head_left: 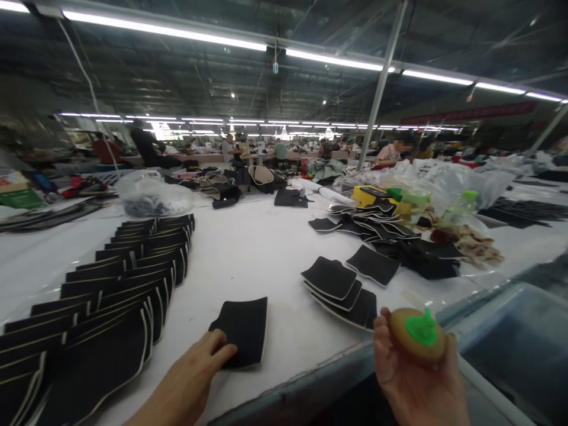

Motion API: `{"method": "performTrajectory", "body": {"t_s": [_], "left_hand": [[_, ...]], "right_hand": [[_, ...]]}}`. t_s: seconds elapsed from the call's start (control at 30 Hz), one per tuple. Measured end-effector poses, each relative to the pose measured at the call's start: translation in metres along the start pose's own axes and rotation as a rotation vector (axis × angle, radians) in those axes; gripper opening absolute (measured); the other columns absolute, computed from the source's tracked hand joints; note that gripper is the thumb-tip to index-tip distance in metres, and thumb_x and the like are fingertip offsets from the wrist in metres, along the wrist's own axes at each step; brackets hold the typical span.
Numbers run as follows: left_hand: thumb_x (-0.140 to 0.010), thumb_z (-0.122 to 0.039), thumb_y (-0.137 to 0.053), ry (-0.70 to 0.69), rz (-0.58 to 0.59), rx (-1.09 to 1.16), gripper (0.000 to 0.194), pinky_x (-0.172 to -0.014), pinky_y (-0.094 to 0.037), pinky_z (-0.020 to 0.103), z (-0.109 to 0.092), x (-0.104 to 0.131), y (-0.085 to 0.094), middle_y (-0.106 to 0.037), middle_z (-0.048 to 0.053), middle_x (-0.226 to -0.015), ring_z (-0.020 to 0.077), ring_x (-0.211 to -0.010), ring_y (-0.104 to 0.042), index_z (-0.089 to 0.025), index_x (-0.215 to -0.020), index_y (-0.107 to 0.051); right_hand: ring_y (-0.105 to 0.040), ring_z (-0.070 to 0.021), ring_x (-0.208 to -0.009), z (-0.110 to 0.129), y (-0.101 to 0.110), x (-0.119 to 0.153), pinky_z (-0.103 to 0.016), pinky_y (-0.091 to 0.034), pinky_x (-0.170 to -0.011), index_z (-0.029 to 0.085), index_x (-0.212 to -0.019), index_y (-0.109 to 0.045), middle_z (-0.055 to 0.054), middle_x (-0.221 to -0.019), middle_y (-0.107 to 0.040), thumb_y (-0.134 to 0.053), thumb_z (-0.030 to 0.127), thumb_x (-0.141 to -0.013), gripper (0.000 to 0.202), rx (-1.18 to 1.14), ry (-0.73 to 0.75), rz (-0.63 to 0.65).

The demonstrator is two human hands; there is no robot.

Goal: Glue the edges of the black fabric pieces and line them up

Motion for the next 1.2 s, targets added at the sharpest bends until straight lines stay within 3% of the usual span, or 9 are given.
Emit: {"method": "performTrajectory", "body": {"t_s": [0.1,0.2,0.3,0.47,0.83,1.07,1.2], "left_hand": [[-0.089,-0.019,-0.035,0.143,-0.028,0.093,0.042,-0.096,-0.041,0.035,-0.003,-0.014,0.007,-0.053,0.01,-0.121,0.0216,-0.111,-0.051,-0.021,-0.127,-0.054],[-0.087,-0.041,-0.046,0.241,-0.048,0.074,0.051,-0.091,-0.045,0.038,-0.017,-0.035,0.012,-0.051,0.013,-0.121,0.0268,-0.111,-0.051,-0.016,-0.132,-0.048],[-0.084,-0.035,-0.051,0.278,0.017,-0.024,0.048,-0.08,-0.049,0.04,-0.03,-0.051,0.009,-0.048,0.016,-0.12,0.0296,-0.106,-0.052,-0.016,-0.128,-0.049],[-0.085,-0.031,-0.051,0.291,0.097,-0.054,0.033,-0.076,-0.05,0.041,-0.036,-0.058,0.009,-0.047,0.017,-0.115,0.0307,-0.104,-0.053,-0.014,-0.113,-0.054],[-0.072,-0.019,-0.052,0.359,0.049,-0.061,0.035,-0.081,-0.049,0.039,-0.042,-0.063,0.012,-0.05,0.018,-0.112,0.03,-0.105,-0.053,-0.01,-0.105,-0.058],[-0.076,-0.014,-0.045,0.244,0.064,-0.112,0.027,-0.078,-0.047,0.038,-0.04,-0.068,0.017,-0.056,0.019,-0.106,0.0284,-0.091,-0.061,-0.009,-0.093,-0.065],[-0.081,-0.014,-0.036,0.15,0.085,-0.048,0.03,-0.075,-0.046,0.038,-0.029,-0.069,0.017,-0.062,0.014,-0.095,0.0265,-0.082,-0.063,-0.014,-0.087,-0.065]], "right_hand": [[-0.067,-0.0265,-0.092,-0.008,-0.013,-0.004,-0.037,-0.06,-0.074,0.022,-0.119,-0.06,-0.01,-0.11,-0.067,-0.079,0.051,-0.07,0.06,0.133,0.036,0.017],[-0.068,-0.0258,-0.086,-0.008,-0.027,-0.007,-0.04,-0.06,-0.07,0.028,-0.114,-0.063,-0.005,-0.106,-0.069,-0.078,0.046,-0.073,0.047,0.266,0.126,0.089],[-0.069,-0.0245,-0.08,-0.012,-0.033,-0.008,-0.04,-0.061,-0.068,0.028,-0.109,-0.065,-0.006,-0.105,-0.069,-0.08,0.043,-0.073,0.042,0.339,0.126,0.12],[-0.067,-0.0256,-0.091,-0.012,-0.045,0.0,-0.039,-0.061,-0.069,0.026,-0.109,-0.065,-0.005,-0.104,-0.07,-0.079,0.037,-0.075,0.039,0.409,0.216,0.123],[-0.066,-0.0253,-0.088,-0.029,-0.057,-0.019,-0.037,-0.06,-0.071,0.021,-0.103,-0.064,-0.005,-0.098,-0.069,-0.082,0.036,-0.069,0.041,0.624,0.24,0.192],[-0.059,-0.0244,-0.092,-0.03,-0.065,-0.02,-0.039,-0.056,-0.078,0.024,-0.113,-0.056,-0.003,-0.101,-0.062,-0.082,0.034,-0.069,0.052,0.858,0.413,0.247],[-0.056,-0.0273,-0.097,-0.037,-0.086,-0.016,-0.039,-0.049,-0.085,0.023,-0.114,-0.057,-0.005,-0.106,-0.059,-0.082,0.037,-0.066,0.056,1.101,0.572,0.326]]}}
Point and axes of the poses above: each hand's wrist, its own x-axis away from the middle knuckle, its own y-axis out of the back of the hand, z = x × y, the point moved 9 cm from there along -x, towards the middle knuckle
